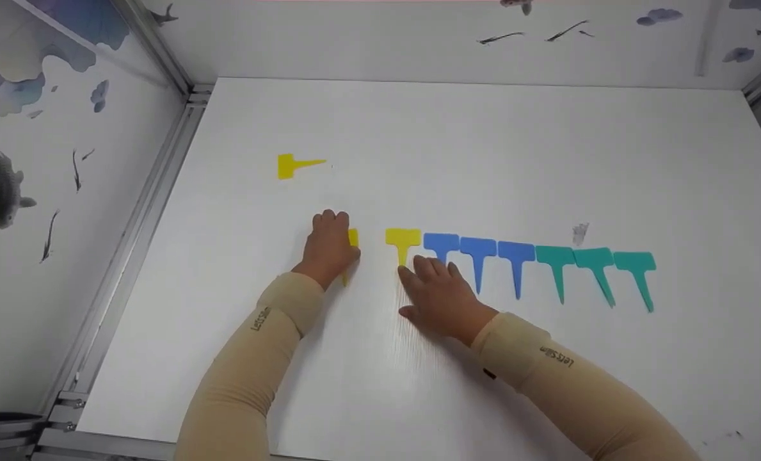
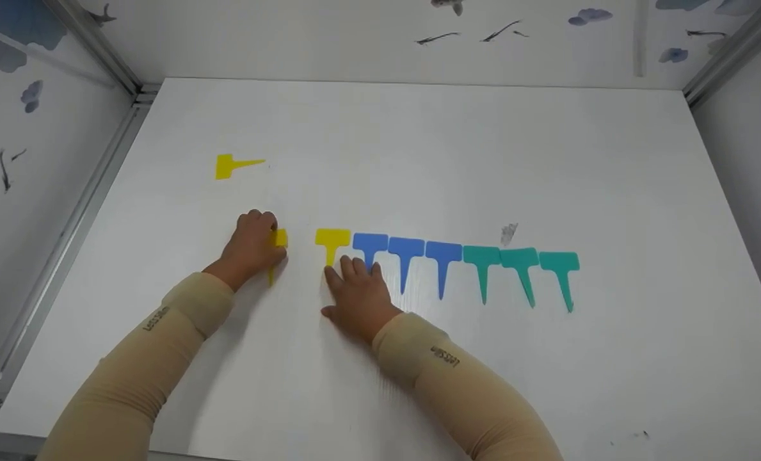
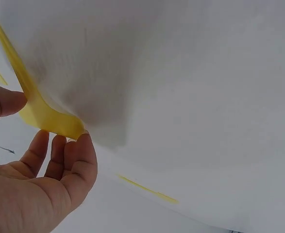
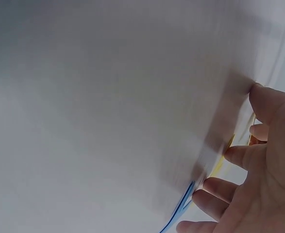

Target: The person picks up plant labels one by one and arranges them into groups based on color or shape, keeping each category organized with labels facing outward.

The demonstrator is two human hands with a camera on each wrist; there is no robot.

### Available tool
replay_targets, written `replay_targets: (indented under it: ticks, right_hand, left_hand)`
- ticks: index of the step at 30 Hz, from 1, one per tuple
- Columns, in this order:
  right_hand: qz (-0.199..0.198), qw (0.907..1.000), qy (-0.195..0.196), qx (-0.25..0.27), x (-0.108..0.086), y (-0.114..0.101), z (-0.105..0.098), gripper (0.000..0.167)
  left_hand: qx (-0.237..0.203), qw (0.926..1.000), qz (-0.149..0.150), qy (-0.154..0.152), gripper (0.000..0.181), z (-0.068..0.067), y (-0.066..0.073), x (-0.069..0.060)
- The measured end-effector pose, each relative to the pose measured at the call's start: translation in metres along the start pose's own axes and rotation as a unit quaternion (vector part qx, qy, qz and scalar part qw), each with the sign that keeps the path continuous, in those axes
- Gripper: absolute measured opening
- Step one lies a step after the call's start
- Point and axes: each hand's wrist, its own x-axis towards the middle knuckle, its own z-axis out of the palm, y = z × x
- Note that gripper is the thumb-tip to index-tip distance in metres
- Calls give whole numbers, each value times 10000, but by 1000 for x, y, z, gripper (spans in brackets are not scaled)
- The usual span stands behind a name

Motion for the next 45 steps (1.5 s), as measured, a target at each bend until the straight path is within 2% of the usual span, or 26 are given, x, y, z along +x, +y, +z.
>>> replay_targets:
  ticks: [9,14,22,29,35,42,45]
  right_hand:
    - [-32,10000,-8,23,4,2,4,70]
    - [-77,9999,36,-55,4,3,5,70]
    - [-135,9998,96,-66,3,6,7,70]
    - [-184,9997,48,-152,4,6,6,71]
    - [-264,9992,153,-248,6,7,8,73]
    - [-299,9985,191,-408,5,7,8,73]
    - [-313,9985,202,-400,5,7,7,73]
  left_hand:
    - [196,9994,250,107,45,1,4,0]
    - [396,9986,335,28,45,-1,10,5]
    - [268,9989,302,-235,47,-2,15,10]
    - [293,9986,409,-160,47,0,16,12]
    - [246,9983,508,-149,49,1,19,16]
    - [496,9964,681,-100,45,3,20,22]
    - [493,9965,651,-158,48,3,22,24]
